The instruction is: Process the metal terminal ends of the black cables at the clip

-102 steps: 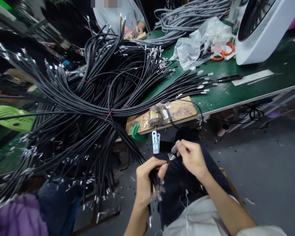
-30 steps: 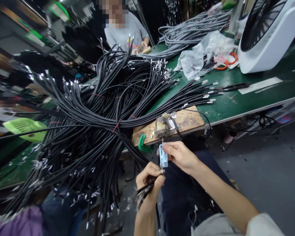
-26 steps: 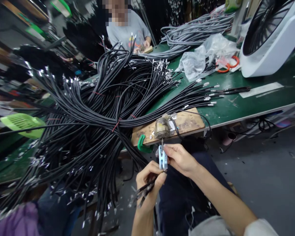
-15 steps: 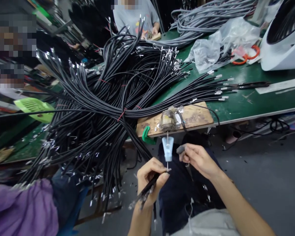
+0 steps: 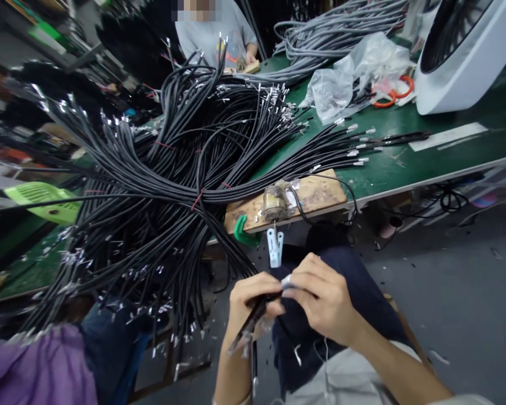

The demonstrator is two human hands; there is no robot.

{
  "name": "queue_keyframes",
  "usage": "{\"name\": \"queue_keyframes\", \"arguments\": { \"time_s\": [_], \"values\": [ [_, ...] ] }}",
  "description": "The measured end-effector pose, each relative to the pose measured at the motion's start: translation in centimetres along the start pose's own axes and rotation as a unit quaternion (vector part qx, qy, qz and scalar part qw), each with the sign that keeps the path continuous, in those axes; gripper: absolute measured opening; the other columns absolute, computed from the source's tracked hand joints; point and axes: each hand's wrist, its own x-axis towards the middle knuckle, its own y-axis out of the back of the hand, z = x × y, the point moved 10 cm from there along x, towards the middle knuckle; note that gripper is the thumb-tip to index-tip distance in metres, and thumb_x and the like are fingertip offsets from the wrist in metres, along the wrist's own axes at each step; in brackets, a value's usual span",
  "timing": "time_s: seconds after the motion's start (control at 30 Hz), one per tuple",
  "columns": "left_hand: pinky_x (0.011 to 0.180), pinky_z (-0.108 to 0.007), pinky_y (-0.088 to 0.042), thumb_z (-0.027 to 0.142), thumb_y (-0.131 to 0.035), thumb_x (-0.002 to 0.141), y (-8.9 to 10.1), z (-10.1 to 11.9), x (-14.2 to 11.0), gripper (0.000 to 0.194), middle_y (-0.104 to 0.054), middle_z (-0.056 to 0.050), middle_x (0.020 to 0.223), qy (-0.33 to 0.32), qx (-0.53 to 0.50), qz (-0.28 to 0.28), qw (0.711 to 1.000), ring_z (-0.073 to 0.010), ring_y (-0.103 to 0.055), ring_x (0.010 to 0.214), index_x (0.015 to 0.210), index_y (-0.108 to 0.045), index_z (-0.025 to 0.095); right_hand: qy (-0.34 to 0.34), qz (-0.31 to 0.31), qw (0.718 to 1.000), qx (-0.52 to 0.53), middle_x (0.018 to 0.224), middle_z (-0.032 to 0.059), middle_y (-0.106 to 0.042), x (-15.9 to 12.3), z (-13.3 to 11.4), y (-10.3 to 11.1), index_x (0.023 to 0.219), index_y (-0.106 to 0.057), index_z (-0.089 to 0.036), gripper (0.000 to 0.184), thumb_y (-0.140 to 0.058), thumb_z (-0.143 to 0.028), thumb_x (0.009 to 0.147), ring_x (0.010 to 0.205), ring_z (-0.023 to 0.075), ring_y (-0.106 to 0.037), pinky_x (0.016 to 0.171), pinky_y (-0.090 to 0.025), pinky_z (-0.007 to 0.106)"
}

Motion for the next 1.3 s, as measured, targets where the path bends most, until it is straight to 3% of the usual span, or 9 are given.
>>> {"name": "queue_keyframes", "arguments": {
  "time_s": [0.1, 0.23, 0.5, 0.73, 0.87, 1.07, 1.17, 1.23, 1.3],
  "values": [
    [0.058, -0.024, -0.050, 0.012, -0.070, 0.076, 0.9, 0.6, -0.7, 0.010, -0.070, -0.005, 0.071, -0.018, 0.020, 0.054, 0.998, -0.0143, -0.063, 0.061, 0.085, -0.073, 0.017, -0.067, 0.021, 0.996, 0.057, 0.072, 0.0030, -0.062, -0.2, 2.3, -0.1, 0.087, -0.068, -0.019, 0.008, -0.070, -0.015, 0.080, 0.066, 0.0166, -0.054, 0.064, -0.045, 0.032],
    [0.055, -0.022, -0.049, 0.010, -0.068, 0.076, 1.4, 1.1, -1.1, 0.010, -0.068, -0.003, 0.070, -0.015, 0.036, 0.096, 0.995, -0.0132, -0.063, 0.059, 0.083, -0.071, 0.017, -0.070, 0.008, 0.996, 0.057, 0.075, 0.0037, -0.063, -0.3, 2.2, -0.6, 0.089, -0.068, -0.018, 0.019, -0.078, -0.018, 0.073, 0.069, 0.0168, -0.055, 0.065, -0.046, 0.031],
    [0.055, -0.023, -0.047, 0.011, -0.065, 0.078, 0.7, 0.5, -1.0, 0.005, -0.064, -0.002, 0.067, 0.016, 0.073, 0.061, 0.995, -0.0122, -0.060, 0.056, 0.078, -0.067, 0.015, -0.098, 0.003, 0.995, 0.032, 0.073, 0.0042, -0.063, -0.1, 2.4, -0.6, 0.081, -0.065, -0.018, 0.003, -0.065, -0.016, 0.083, 0.068, 0.0172, -0.056, 0.067, -0.046, 0.032],
    [0.056, -0.022, -0.040, 0.014, -0.063, 0.080, -1.1, -0.2, -0.7, 0.011, -0.057, -0.001, 0.065, 0.034, 0.108, -0.010, 0.994, -0.0113, -0.054, 0.057, 0.069, -0.062, 0.015, -0.119, -0.027, 0.991, -0.048, 0.062, -0.0006, -0.050, 0.0, 3.2, -0.9, 0.064, -0.054, -0.018, 0.021, -0.057, -0.016, 0.084, 0.062, 0.0148, -0.048, 0.069, -0.041, 0.033],
    [0.053, -0.022, -0.038, 0.015, -0.062, 0.081, -0.7, -0.3, -0.7, 0.010, -0.055, 0.000, 0.063, 0.048, 0.141, 0.020, 0.989, -0.0109, -0.051, 0.055, 0.071, -0.064, 0.015, -0.206, -0.005, 0.979, -0.005, 0.059, -0.0015, -0.047, -0.6, 5.5, -0.8, 0.059, -0.055, -0.018, 0.025, -0.065, -0.024, 0.081, 0.056, 0.0128, -0.043, 0.053, -0.034, 0.027],
    [0.054, -0.022, -0.040, 0.017, -0.062, 0.082, 0.1, -0.4, -0.8, 0.005, -0.058, 0.000, 0.067, 0.068, 0.143, 0.096, 0.983, -0.0116, -0.053, 0.057, 0.078, -0.065, 0.016, -0.299, 0.092, 0.924, 0.221, 0.061, 0.0003, -0.055, -2.4, 8.3, -1.6, 0.063, -0.068, -0.017, 0.019, -0.077, -0.033, 0.072, 0.059, 0.0134, -0.048, 0.054, -0.037, 0.026],
    [0.055, -0.021, -0.040, 0.019, -0.062, 0.083, 0.1, -1.0, -0.9, 0.007, -0.057, 0.000, 0.069, 0.092, 0.126, 0.112, 0.981, -0.0111, -0.053, 0.058, 0.077, -0.062, 0.016, -0.345, 0.144, 0.846, 0.379, 0.065, 0.0005, -0.057, -3.6, 9.4, -3.3, 0.066, -0.071, -0.019, 0.019, -0.079, -0.035, 0.069, 0.065, 0.0135, -0.051, 0.062, -0.043, 0.026],
    [0.054, -0.020, -0.039, 0.022, -0.061, 0.085, 0.0, -1.3, -0.9, 0.011, -0.054, 0.001, 0.068, 0.103, 0.111, 0.111, 0.982, -0.0105, -0.051, 0.057, 0.075, -0.061, 0.016, -0.383, 0.158, 0.782, 0.466, 0.065, 0.0007, -0.059, -4.2, 10.0, -4.8, 0.066, -0.072, -0.019, 0.019, -0.082, -0.035, 0.064, 0.065, 0.0130, -0.052, 0.065, -0.044, 0.026],
    [0.052, -0.020, -0.036, 0.024, -0.059, 0.086, -0.1, -1.4, -0.8, 0.016, -0.052, 0.001, 0.066, 0.103, 0.100, 0.105, 0.984, -0.0101, -0.050, 0.056, 0.073, -0.060, 0.016, -0.412, 0.156, 0.739, 0.510, 0.066, 0.0017, -0.062, -4.4, 10.1, -5.7, 0.068, -0.073, -0.018, 0.019, -0.084, -0.031, 0.060, 0.062, 0.0122, -0.051, 0.063, -0.045, 0.025]
  ]
}}
